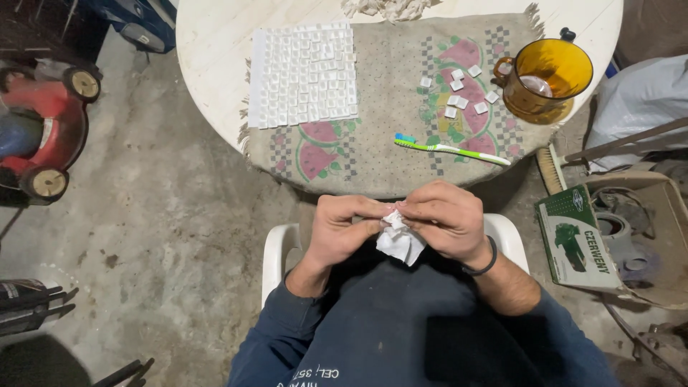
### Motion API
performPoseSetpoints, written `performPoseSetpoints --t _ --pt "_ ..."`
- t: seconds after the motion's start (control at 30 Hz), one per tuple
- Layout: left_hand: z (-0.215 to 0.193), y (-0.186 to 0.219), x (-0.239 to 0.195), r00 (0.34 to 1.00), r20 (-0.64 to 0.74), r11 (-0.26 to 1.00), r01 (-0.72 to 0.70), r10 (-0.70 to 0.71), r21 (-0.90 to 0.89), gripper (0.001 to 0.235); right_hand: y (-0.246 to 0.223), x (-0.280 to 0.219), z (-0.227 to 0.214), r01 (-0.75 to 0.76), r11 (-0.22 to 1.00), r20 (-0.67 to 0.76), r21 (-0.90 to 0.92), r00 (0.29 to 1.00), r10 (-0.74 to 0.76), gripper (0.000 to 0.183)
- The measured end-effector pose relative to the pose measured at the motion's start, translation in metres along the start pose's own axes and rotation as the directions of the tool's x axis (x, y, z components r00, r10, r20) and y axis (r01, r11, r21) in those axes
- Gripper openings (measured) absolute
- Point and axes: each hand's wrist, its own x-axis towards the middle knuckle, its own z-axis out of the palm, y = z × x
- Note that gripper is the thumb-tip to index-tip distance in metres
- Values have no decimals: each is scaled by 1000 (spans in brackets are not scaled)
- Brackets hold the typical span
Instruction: Cleaning individual mechanical keyboard keys using a toothbrush and a cleaning cloth.
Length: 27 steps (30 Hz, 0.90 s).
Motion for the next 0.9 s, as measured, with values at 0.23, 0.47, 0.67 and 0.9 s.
performPoseSetpoints --t 0.23,0.47,0.67,0.9 --pt "5 28 9 997 13 961 -77 76 264 25 2 2 -9 -304 941 186 150 943 275 17" --pt "7 21 6 997 -52 944 -36 56 329 23 7 -7 9 -354 927 65 122 935 348 13" --pt "11 25 11 974 -228 982 60 -19 176 21 -11 10 9 -281 960 -34 -2 959 280 32" --pt "6 7 7 989 -140 995 -37 50 92 24 4 -11 26 -197 978 -135 -65 973 187 18"
